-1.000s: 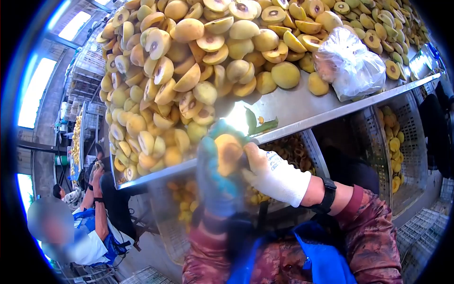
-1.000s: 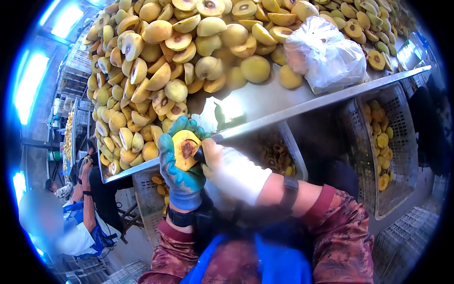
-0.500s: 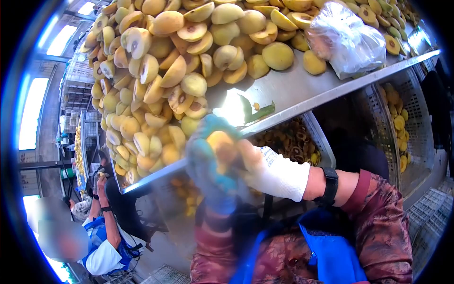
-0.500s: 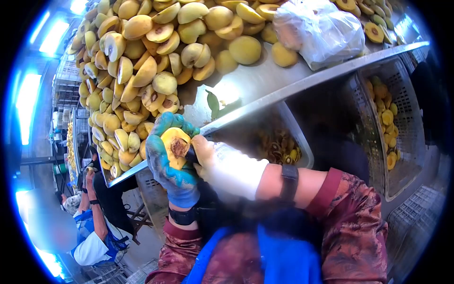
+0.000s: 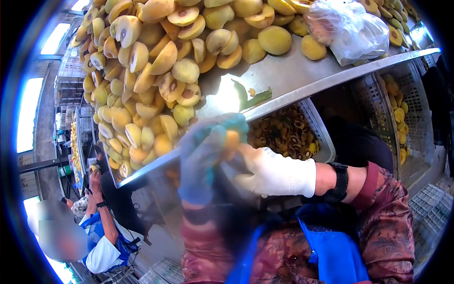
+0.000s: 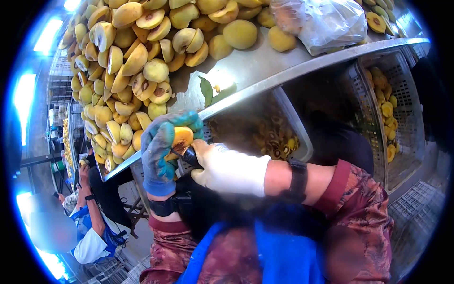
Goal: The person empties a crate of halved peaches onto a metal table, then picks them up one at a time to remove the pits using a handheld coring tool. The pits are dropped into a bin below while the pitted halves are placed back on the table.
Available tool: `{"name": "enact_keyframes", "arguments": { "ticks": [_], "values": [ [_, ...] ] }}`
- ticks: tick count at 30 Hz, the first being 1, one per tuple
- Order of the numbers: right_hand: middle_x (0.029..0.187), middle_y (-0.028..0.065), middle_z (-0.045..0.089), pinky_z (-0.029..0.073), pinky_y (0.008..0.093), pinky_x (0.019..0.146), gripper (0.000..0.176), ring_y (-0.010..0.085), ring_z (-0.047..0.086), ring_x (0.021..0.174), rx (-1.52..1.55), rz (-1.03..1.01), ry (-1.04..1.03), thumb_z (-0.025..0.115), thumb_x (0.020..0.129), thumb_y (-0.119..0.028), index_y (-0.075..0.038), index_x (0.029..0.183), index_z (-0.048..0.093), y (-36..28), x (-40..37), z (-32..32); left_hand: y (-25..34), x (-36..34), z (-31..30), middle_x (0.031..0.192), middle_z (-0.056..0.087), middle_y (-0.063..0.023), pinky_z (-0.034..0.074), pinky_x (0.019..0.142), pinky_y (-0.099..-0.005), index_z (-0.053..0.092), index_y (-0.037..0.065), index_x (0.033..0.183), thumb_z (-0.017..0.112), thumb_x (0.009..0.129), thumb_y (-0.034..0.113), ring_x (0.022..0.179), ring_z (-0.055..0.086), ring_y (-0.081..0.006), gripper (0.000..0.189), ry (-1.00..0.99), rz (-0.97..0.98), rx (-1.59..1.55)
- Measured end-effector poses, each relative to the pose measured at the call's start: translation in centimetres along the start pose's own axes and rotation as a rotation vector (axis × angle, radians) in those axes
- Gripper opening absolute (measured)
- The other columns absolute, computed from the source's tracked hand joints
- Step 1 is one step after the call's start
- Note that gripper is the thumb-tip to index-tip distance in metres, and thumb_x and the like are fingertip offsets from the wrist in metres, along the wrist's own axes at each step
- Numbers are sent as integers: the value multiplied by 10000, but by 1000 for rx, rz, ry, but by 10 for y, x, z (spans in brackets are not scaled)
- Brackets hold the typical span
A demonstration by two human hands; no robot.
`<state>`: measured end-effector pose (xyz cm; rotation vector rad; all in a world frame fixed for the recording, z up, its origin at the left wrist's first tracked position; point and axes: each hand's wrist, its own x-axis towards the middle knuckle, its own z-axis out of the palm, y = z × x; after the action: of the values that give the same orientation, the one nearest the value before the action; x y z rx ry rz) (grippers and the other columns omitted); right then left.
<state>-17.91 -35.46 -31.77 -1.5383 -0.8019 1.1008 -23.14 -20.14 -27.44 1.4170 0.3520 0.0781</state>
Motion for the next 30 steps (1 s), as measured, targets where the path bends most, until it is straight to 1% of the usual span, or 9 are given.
{"name": "enact_keyframes", "arguments": {
  "ticks": [4, 8, 11, 14, 15, 18, 23, 28, 30],
  "values": [
    [605, 37, 544, 451, 296, 440, 298, 135, 530, 470, 428, 238, -252, 593, 915, -212, -8, 1116, 510, -19, -8, -14, 0, 3, -12, 1130, 679, -183, 549, 846, -304, 637, -53, 1142, 634, 858, 186, 963, 681, -242, 371, -140, -78, 22],
    [603, -12, 496, 400, 231, 434, 127, 79, 472, 475, 803, 303, -517, 616, 908, -170, -72, 934, 539, -8, -9, -19, -7, -2, -15, 1181, 662, -185, 566, 847, -330, 629, -54, 1154, 664, 851, 223, 996, 679, -256, 412, -223, -35, -138],
    [634, 3, 515, 401, 235, 444, 137, 77, 503, 513, 1066, 275, -625, 633, 894, -169, -80, 908, 529, -8, -11, -20, -16, -3, -10, 1001, 676, -175, 567, 762, -378, 643, -39, 1099, 643, 873, 445, 872, 665, -266, 535, -170, 95, -99],
    [649, 62, 553, 428, 313, 455, 175, 150, 537, 519, 388, 216, -280, 614, 910, -188, -48, 955, 520, -30, -7, -21, -9, -1, 11, 999, 667, -163, 573, 746, -372, 610, -31, 1155, 595, 910, 505, 839, 656, -253, 590, 72, 85, -190],
    [665, 140, 587, 465, 398, 528, 219, 277, 576, 563, 64, -64, -52, 581, 932, -197, -17, 1023, 498, -23, -9, -15, -15, 2, 10, 1031, 669, -163, 579, 763, -371, 579, -23, 1222, 531, 957, 506, 861, 664, -255, 594, 101, 123, -200],
    [709, 198, 607, 482, 435, 608, 220, 379, 599, 655, -264, -219, 99, 534, 944, -199, -3, 1032, 488, -3, 0, -6, -13, 4, 15, 1063, 659, -142, 575, 766, -349, 573, -47, 1211, 494, 999, 459, 885, 664, -229, 554, 191, 88, -372],
    [803, 186, 653, 516, 437, 638, 138, 370, 664, 767, -545, -276, 91, 566, 907, -216, -83, 888, 597, 0, -2, -7, -10, 4, -2, 1072, 657, -134, 566, 833, -398, 574, -16, 1216, 444, 1027, 433, 919, 655, -239, 504, 280, 80, -614],
    [906, 112, 672, 542, 427, 641, 161, 292, 696, 808, -1266, 39, -172, 558, 885, -131, -110, 1035, 614, 43, -1, -15, 0, -37, -64, 1123, 673, -179, 603, 800, -419, 576, -26, 1251, 486, 1007, 447, 959, 689, -266, 540, 498, 208, -331],
    [875, 112, 660, 538, 409, 620, 185, 284, 697, 767, -1164, -43, -140, 552, 874, -96, -83, 1054, 594, 33, -5, -17, 5, -61, -116, 1278, 586, -188, 460, 980, -377, 548, -15, 1318, 562, 977, 383, 1175, 561, -285, 524, 491, 144, 424]
  ]
}}
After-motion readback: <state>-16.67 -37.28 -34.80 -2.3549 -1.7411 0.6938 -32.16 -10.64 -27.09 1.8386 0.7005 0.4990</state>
